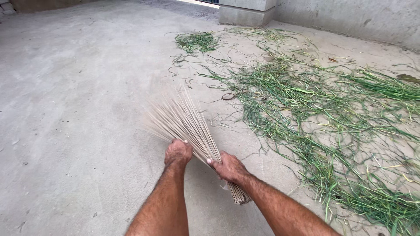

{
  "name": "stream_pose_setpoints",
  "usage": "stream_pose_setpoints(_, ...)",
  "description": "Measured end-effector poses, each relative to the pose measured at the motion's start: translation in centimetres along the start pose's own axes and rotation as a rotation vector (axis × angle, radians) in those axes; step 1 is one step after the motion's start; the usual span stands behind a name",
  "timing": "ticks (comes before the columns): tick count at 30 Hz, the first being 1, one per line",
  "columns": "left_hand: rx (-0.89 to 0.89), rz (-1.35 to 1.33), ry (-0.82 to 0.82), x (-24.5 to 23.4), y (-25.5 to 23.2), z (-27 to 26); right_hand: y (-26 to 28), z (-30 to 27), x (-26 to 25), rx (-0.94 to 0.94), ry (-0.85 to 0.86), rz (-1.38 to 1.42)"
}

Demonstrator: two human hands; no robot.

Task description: The person sweeps loose grass off a concrete floor using a handheld bundle of thin sticks, then ties the bundle together with a pink string.

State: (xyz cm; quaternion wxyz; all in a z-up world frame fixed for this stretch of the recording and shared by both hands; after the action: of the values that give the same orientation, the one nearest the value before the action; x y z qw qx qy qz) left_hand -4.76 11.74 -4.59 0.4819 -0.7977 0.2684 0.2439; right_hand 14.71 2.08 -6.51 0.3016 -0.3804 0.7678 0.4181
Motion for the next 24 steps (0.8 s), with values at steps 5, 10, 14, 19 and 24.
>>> stream_pose_setpoints(5, 0.100, 0.160, 0.030, 2.3, -0.1, 1.2, -5.7, 1.5, 2.0, 0.141, 0.043, -0.051)
stream_pose_setpoints(10, 0.265, 0.331, 0.038, 4.2, -1.3, 0.9, -12.4, 3.2, 0.6, 0.324, -0.105, -0.049)
stream_pose_setpoints(14, 0.282, 0.373, 0.047, 4.0, -1.6, 0.5, -14.2, 2.8, -4.0, 0.400, -0.382, -0.087)
stream_pose_setpoints(19, 0.256, 0.461, 0.077, 3.3, -1.8, -0.7, -10.9, 0.9, -4.1, 0.363, -0.326, 0.265)
stream_pose_setpoints(24, 0.275, 0.505, 0.033, 2.2, -2.1, -0.8, -4.8, 0.8, -1.3, 0.192, -0.206, 0.443)
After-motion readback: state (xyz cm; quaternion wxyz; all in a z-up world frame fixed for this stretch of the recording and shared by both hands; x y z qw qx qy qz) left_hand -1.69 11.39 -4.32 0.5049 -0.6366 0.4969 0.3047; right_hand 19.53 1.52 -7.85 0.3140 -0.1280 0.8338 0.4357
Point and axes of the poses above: each hand's wrist, its own z-axis towards the middle knuckle, its own x-axis out of the palm, y = z × x, the point moved 10 cm from there along z, towards the middle knuckle, and after that the axes turned 12 degrees about -z, right-handed, at the moved point
